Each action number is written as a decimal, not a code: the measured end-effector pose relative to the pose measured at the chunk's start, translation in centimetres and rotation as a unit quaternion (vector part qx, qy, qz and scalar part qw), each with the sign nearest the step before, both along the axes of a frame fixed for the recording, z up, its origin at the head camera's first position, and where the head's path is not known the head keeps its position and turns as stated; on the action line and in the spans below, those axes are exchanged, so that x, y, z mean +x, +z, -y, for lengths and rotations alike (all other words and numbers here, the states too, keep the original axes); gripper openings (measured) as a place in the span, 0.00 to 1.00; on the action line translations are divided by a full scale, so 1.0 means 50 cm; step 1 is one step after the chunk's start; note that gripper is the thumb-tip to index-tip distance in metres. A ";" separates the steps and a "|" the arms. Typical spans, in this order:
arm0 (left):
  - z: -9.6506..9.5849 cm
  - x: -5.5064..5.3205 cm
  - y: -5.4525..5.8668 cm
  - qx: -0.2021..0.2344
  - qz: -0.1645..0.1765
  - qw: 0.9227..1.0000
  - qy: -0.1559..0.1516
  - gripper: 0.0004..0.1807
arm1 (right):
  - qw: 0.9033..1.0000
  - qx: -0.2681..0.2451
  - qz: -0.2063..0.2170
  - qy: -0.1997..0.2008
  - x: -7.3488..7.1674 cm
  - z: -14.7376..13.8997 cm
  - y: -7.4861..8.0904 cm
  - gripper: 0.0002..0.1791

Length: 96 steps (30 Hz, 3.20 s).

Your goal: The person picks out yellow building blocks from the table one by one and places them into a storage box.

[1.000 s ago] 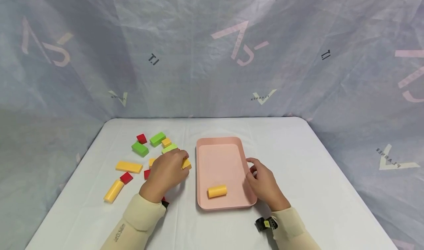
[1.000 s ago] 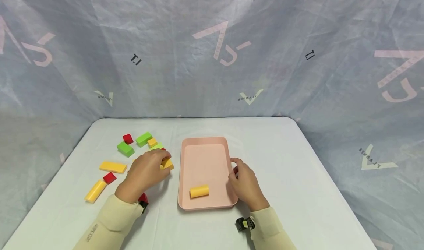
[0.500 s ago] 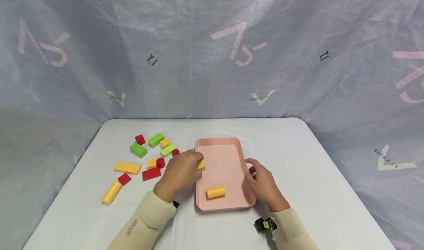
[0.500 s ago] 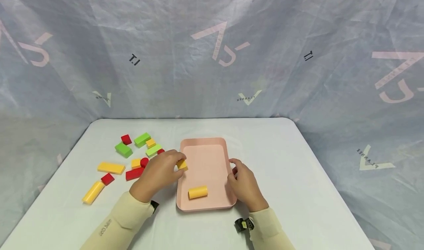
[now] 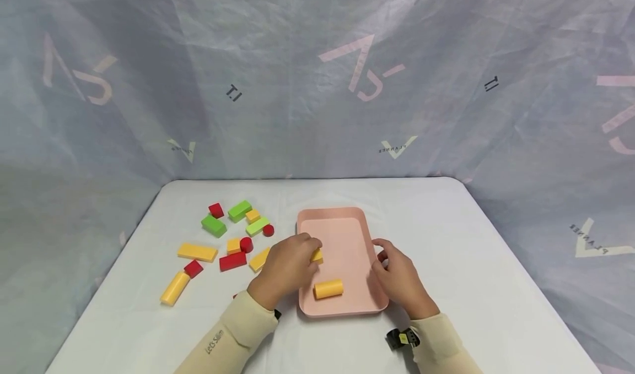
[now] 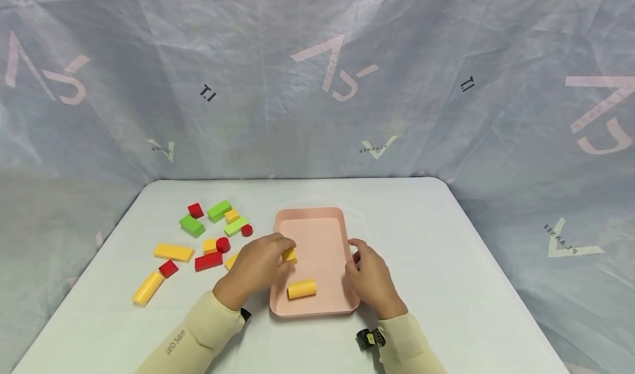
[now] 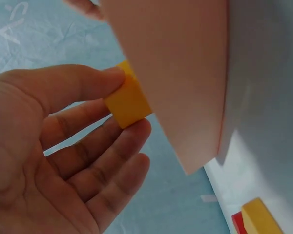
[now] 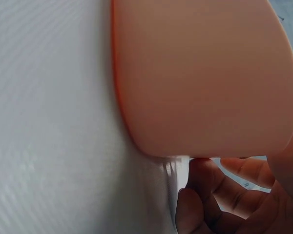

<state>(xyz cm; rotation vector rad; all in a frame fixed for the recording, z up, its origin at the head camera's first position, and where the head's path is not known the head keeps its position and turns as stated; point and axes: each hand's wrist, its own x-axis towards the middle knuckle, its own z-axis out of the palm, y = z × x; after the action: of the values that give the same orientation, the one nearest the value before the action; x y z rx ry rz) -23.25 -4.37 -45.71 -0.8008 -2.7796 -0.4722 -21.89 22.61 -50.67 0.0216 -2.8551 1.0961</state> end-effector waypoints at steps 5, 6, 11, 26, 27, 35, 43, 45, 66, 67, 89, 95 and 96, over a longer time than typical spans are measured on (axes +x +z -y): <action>-0.010 0.001 -0.010 -0.007 -0.003 1.000 -0.007 0.13 | 1.000 -0.003 -0.004 -0.001 0.001 0.001 -0.002 0.27; -0.012 0.002 -0.011 -0.010 -0.002 1.000 -0.008 0.13 | 1.000 -0.004 -0.003 -0.001 0.001 0.001 -0.001 0.27; -0.017 0.004 -0.021 -0.027 -0.001 1.000 -0.007 0.14 | 1.000 -0.007 -0.002 0.001 0.001 0.001 -0.002 0.28; -0.028 0.003 -0.044 -0.085 -0.026 0.996 -0.003 0.14 | 1.000 -0.001 -0.007 0.001 0.001 0.004 -0.004 0.28; -0.028 0.002 -0.046 -0.085 -0.024 0.996 -0.003 0.14 | 1.000 0.000 -0.007 0.002 0.000 0.004 -0.004 0.28; -0.030 0.000 -0.049 -0.087 -0.022 0.996 -0.006 0.13 | 1.000 -0.002 0.000 0.000 0.000 0.005 -0.006 0.28; -0.032 0.002 -0.049 -0.081 -0.020 0.996 -0.016 0.13 | 1.000 -0.006 -0.002 -0.002 0.000 0.005 -0.005 0.28; -0.032 0.003 -0.049 -0.081 -0.019 0.996 -0.016 0.13 | 1.000 -0.003 -0.003 -0.002 0.000 0.005 -0.005 0.28; -0.017 0.007 -0.015 -0.041 0.005 0.999 -0.010 0.21 | 1.000 0.001 -0.004 0.004 0.000 0.003 -0.003 0.28; -0.014 0.006 -0.013 -0.036 0.006 0.999 -0.007 0.21 | 1.000 0.001 -0.005 0.004 -0.001 0.003 -0.003 0.28; 0.039 -0.016 0.024 -0.003 0.032 0.997 0.074 0.19 | 1.000 0.007 -0.008 0.009 -0.001 0.001 -0.007 0.28; 0.061 -0.025 0.032 -0.021 0.052 0.993 0.104 0.23 | 1.000 0.010 -0.011 0.010 -0.001 0.002 -0.006 0.28; 0.064 -0.027 0.032 -0.022 0.053 0.992 0.108 0.24 | 1.000 0.010 -0.011 0.010 -0.001 0.002 -0.006 0.28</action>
<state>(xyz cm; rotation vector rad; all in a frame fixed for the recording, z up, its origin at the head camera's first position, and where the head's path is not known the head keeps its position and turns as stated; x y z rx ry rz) -24.59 -7.59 -44.11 -0.4863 -2.9395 -0.4264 -21.96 22.53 -50.98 0.0622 -2.8522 1.0653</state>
